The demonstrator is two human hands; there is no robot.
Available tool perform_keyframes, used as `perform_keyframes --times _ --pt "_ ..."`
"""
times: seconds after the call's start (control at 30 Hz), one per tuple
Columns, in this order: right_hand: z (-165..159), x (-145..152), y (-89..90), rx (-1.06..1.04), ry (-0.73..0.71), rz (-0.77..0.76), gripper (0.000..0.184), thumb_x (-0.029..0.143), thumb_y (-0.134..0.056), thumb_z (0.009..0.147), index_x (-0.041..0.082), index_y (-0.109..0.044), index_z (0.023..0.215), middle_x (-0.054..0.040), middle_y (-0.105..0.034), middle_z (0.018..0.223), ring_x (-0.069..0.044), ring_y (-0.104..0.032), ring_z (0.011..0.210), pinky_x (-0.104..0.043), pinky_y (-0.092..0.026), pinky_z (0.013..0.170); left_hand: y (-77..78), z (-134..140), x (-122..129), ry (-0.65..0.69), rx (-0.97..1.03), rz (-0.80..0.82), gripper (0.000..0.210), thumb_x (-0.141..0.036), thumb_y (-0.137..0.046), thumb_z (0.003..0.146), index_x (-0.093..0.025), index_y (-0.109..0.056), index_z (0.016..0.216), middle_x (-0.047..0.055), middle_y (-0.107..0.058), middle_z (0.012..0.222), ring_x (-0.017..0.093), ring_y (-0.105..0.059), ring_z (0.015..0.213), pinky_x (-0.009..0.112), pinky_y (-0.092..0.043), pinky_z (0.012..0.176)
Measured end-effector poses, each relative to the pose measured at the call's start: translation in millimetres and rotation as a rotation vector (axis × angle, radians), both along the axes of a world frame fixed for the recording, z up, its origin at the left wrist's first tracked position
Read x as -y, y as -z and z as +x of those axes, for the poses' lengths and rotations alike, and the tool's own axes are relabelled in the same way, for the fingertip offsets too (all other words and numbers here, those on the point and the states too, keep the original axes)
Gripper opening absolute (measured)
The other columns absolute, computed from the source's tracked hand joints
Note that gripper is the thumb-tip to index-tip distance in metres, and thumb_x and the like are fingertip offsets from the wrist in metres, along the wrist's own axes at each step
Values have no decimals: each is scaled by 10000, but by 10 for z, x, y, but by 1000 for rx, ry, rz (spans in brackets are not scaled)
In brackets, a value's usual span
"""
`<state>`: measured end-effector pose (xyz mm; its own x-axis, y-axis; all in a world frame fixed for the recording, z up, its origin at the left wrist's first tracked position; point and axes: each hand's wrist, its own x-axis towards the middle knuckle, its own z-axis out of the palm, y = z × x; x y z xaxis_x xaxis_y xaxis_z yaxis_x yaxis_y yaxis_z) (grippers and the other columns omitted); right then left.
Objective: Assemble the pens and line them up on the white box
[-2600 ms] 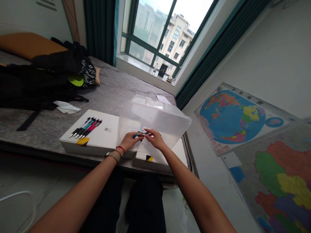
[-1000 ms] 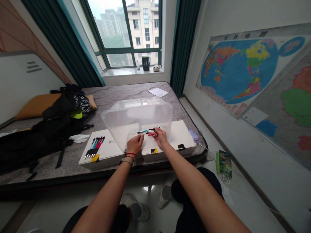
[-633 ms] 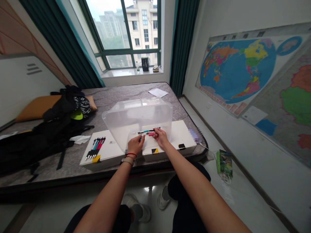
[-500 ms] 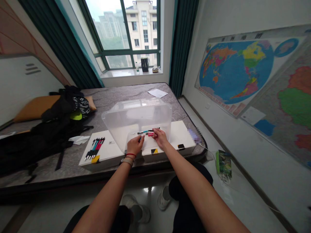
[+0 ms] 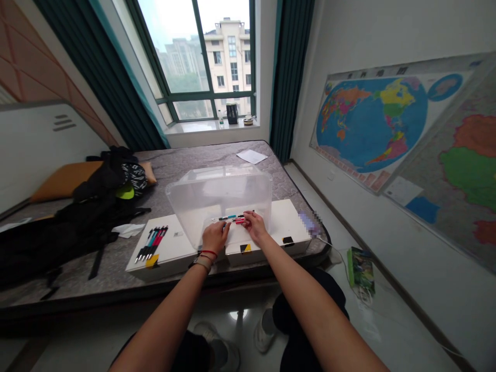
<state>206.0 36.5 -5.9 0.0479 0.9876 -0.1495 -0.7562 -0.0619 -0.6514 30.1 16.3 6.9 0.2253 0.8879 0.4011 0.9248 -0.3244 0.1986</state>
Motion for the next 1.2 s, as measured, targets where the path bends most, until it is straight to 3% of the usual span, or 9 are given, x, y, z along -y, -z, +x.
perform_keyframes --times 0.3,0.43,0.6,0.83,1.0,1.2 --pt "-47 -7 38 211 -43 11 318 295 -859 573 155 -682 798 24 -627 638 -69 -495 509 -217 -402 516 -132 -219 -92 90 -176 7 372 -458 -374 992 -209 -650 988 97 -682 900 257 -591 888 354 -386 741" --pt "-81 -4 76 409 -90 76 321 363 -844 588 150 -711 788 16 -633 651 -77 -509 532 -227 -449 539 -119 -326 -113 194 -176 -27 294 -403 -420 987 -226 -643 1061 84 -678 946 249 -576 927 354 -408 772" --pt "-106 -13 113 490 -165 124 352 412 -839 600 161 -727 819 14 -640 690 -99 -574 583 -267 -516 611 -48 -387 -118 321 -122 -57 312 -264 -413 986 -202 -588 1237 98 -653 1010 230 -558 947 354 -442 826" --pt "-100 -29 153 557 -222 176 383 423 -846 604 167 -744 871 -21 -684 732 -137 -643 635 -299 -544 658 39 -433 -149 281 -96 -44 313 -269 -446 978 -231 -619 1236 83 -648 981 222 -556 931 334 -448 826" --pt "-117 -23 128 487 -221 133 407 374 -876 554 155 -736 868 -15 -684 718 -139 -651 674 -332 -566 731 67 -400 -126 189 22 -51 305 -257 -432 981 -252 -622 1219 68 -653 1013 209 -571 969 323 -447 858" --pt "-131 -4 99 489 -189 136 415 363 -873 556 157 -693 869 -14 -690 727 -145 -672 684 -313 -572 697 25 -342 -31 176 -35 -42 362 -387 -387 1001 -272 -580 1284 78 -652 1002 226 -575 961 336 -426 827"
